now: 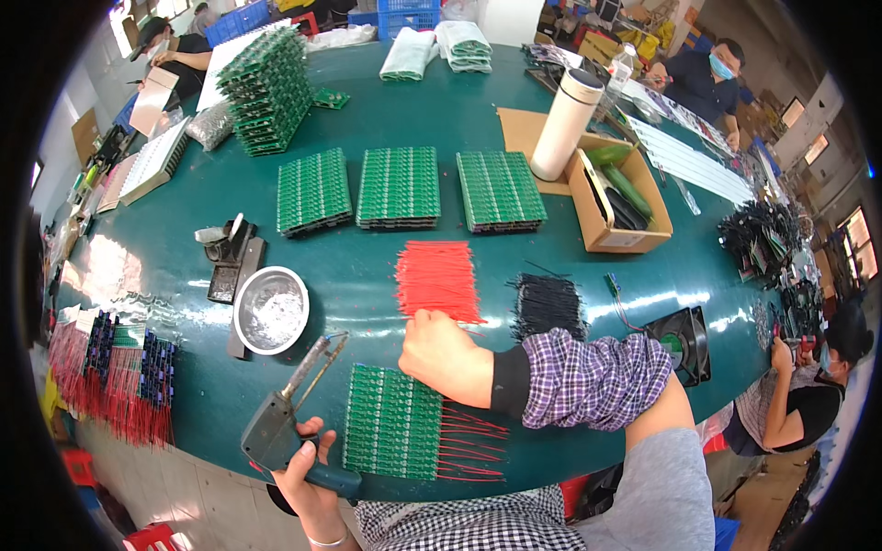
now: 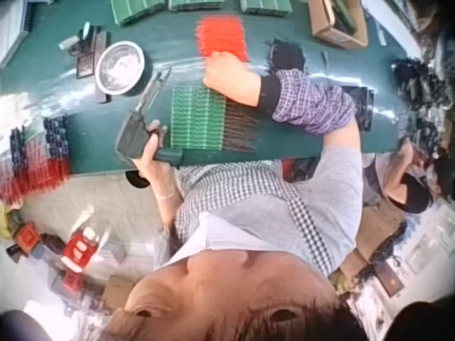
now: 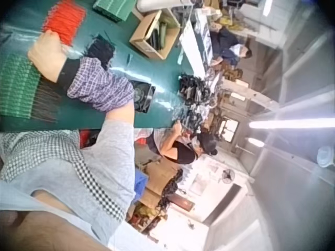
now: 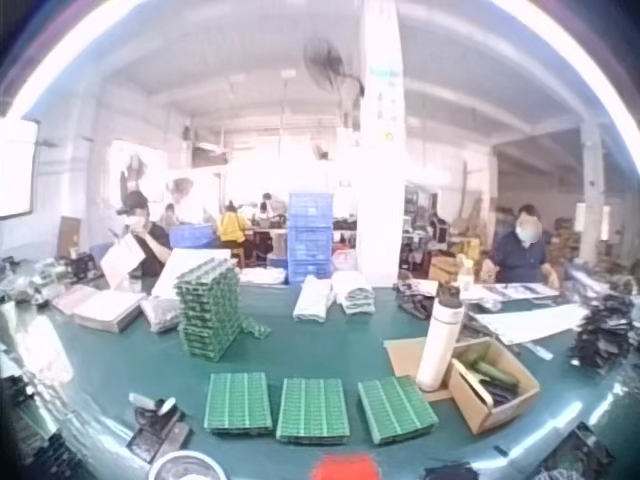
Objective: The person solders wires onto circuit boards using a soldering iron.
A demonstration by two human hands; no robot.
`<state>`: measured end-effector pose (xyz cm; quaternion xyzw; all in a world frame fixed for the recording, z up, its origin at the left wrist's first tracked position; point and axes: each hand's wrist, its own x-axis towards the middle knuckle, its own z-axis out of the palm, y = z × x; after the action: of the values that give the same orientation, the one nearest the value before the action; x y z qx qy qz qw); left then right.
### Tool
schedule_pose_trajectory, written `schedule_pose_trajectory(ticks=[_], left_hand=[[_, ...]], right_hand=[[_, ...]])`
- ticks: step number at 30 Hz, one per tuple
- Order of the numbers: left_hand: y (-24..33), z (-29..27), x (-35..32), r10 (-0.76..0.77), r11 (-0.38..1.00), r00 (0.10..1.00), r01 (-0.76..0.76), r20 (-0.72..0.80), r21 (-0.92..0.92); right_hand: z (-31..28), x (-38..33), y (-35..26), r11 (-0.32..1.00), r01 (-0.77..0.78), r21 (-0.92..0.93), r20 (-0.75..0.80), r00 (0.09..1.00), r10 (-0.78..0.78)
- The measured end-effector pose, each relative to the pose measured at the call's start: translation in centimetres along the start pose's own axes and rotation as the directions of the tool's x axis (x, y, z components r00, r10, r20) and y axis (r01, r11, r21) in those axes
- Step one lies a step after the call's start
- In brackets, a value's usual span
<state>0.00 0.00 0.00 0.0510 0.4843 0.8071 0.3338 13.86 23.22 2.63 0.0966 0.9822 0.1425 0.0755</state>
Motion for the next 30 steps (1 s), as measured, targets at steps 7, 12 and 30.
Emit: schedule_pose_trajectory(ticks=[7, 12, 30], left_hand=[[1.2, -0.6, -0.4, -0.05, 0.998, 0.993, 0.053, -0.107, 0.018], [1.9, -0.8, -0.1, -0.141, 0.989, 0.987, 0.144, -0.077, 0.029], [0.4, -4.1, -0.7, 0.016, 0.704, 0.961, -0.208, 0.278, 0.679]], right_hand=[[0.6, -0.2, -0.3, 1.0, -0.016, -0.015, 0.015, 1.0, 0.016], [-0.4, -1.2, 0.8, 0.978, -0.075, 0.196, -0.222, 0.968, 0.119], [2.7, -4.4, -4.6, 0.708, -0.071, 0.703, -0.39, 0.794, 0.467]])
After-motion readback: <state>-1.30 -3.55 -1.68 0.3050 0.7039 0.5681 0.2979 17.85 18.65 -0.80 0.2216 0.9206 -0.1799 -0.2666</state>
